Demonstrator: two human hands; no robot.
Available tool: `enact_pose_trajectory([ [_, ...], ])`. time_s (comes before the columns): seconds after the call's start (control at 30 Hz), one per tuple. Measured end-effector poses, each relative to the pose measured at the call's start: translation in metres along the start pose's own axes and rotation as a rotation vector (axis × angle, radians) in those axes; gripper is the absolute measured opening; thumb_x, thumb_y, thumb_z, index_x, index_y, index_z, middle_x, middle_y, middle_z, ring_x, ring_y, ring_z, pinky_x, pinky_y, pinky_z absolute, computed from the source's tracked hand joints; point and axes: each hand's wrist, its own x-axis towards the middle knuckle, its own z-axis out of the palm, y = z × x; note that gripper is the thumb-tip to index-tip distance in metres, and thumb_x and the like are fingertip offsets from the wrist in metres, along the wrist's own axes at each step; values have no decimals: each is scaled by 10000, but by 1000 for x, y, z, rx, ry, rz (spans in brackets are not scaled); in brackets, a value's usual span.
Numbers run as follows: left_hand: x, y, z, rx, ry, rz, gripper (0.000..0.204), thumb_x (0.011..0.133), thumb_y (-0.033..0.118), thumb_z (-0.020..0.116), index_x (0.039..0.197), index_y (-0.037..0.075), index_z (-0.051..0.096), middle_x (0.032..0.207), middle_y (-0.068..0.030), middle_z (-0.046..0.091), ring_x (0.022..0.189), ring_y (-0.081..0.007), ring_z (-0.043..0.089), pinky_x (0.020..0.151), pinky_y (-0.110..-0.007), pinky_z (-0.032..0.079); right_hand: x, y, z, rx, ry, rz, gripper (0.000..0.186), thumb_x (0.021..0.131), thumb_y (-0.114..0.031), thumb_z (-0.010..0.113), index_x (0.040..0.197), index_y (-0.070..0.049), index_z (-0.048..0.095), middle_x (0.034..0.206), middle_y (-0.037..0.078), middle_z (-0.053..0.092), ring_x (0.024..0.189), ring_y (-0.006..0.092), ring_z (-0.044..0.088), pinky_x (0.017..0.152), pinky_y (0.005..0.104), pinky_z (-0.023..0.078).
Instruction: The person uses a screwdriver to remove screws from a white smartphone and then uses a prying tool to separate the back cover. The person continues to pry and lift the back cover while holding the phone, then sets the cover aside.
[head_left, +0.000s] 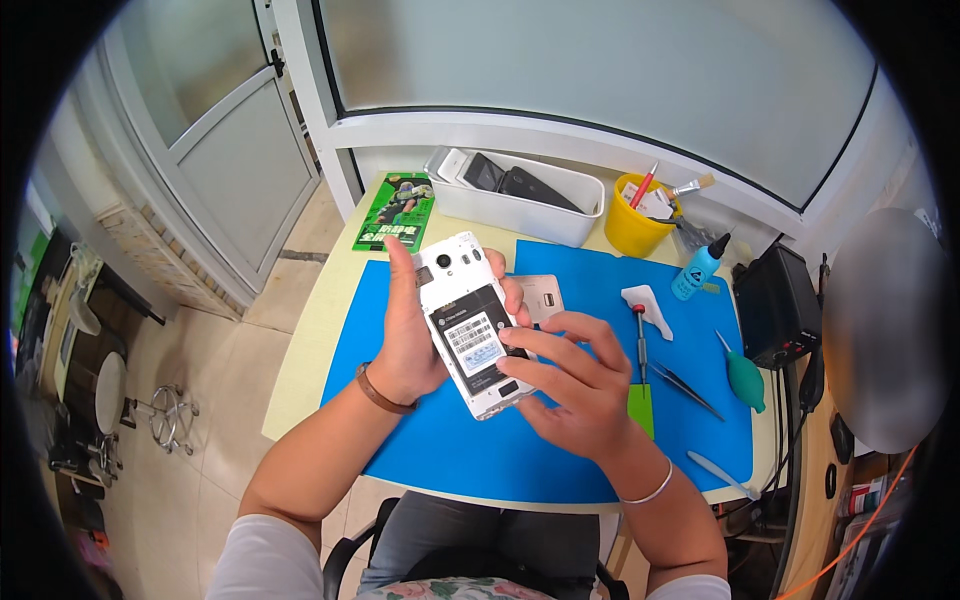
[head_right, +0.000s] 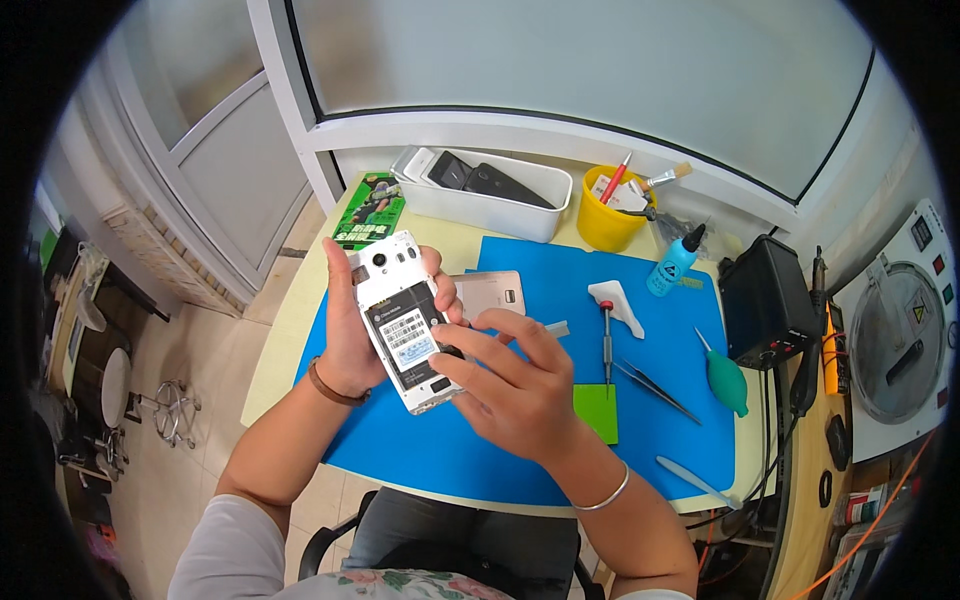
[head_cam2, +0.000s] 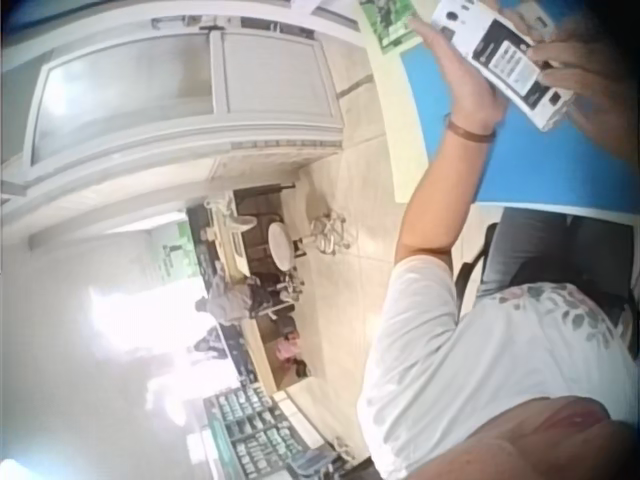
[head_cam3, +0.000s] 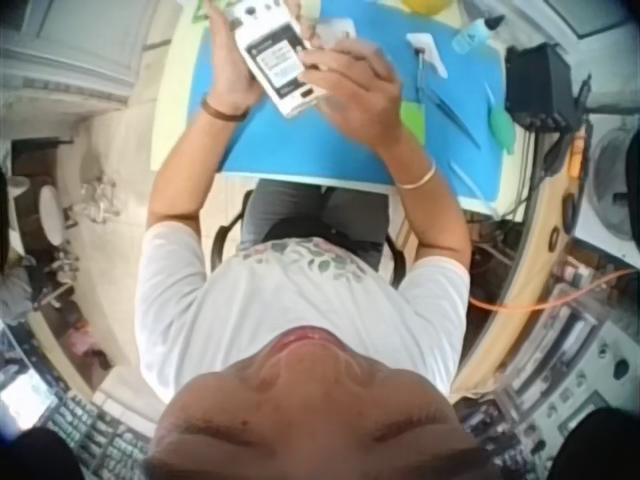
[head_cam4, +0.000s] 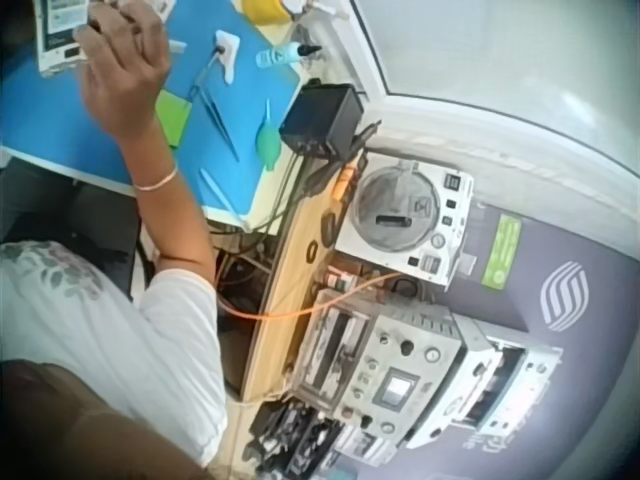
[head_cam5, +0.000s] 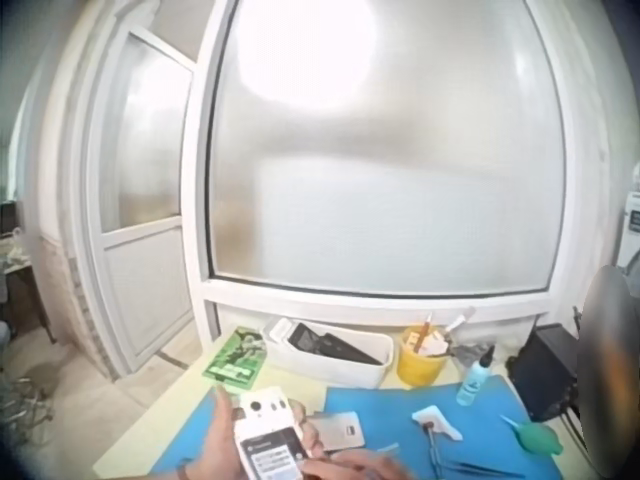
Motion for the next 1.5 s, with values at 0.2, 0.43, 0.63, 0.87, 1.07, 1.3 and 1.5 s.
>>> enact_pose_trajectory([
  [0.2,0,2,10,44,108,27,1055,869,1020,201,1112,68,588,945,-107,657,922,-233,662,892,-371,585,5,-5,-1,69,-82,34,379,644,-228,972,977,-177,798,1142,16,762,1119,241,649,880,359,547],
  [0.43,-1,-4,7,-9,168,-15,945,933,966,259,1058,79,560,900,-32,554,836,-171,542,814,-302,516,-2,0,5,143,-219,34,373,678,-248,968,999,-161,799,1087,14,744,1034,225,673,841,361,555],
  [0.63,-1,-8,5,-5,185,-104,815,969,890,405,1068,90,520,904,-12,491,841,-126,497,860,-290,498,-5,0,8,180,-268,61,382,691,-274,971,999,-153,780,1035,18,726,959,227,672,780,366,536],
  [0.87,-8,-14,6,7,199,-46,918,891,951,422,1192,88,512,1049,-21,516,964,-127,529,961,-305,509,-2,-2,7,114,-227,174,609,707,-349,962,1148,-59,657,1069,100,675,1001,282,651,839,422,533],
  [1.07,-10,-15,10,267,193,-24,912,844,926,507,1268,119,475,1165,-29,492,1103,-146,522,1055,-339,469,-5,-2,13,124,-213,285,560,817,-238,853,1254,10,606,985,183,689,850,340,694,737,418,559],
  [1.3,-9,-15,7,578,93,49,546,956,282,849,1331,113,490,1284,-56,556,1177,-115,544,1052,-316,462,-10,0,3,81,-253,433,331,970,-111,704,1247,68,677,896,205,726,765,324,736,640,389,574],
  [1.5,-9,-11,16,751,104,205,323,919,55,853,1181,49,664,1107,-80,733,1010,-127,677,923,-277,545,-10,6,2,108,-129,465,224,978,-120,745,1131,42,762,921,202,774,796,299,769,611,375,566],
])
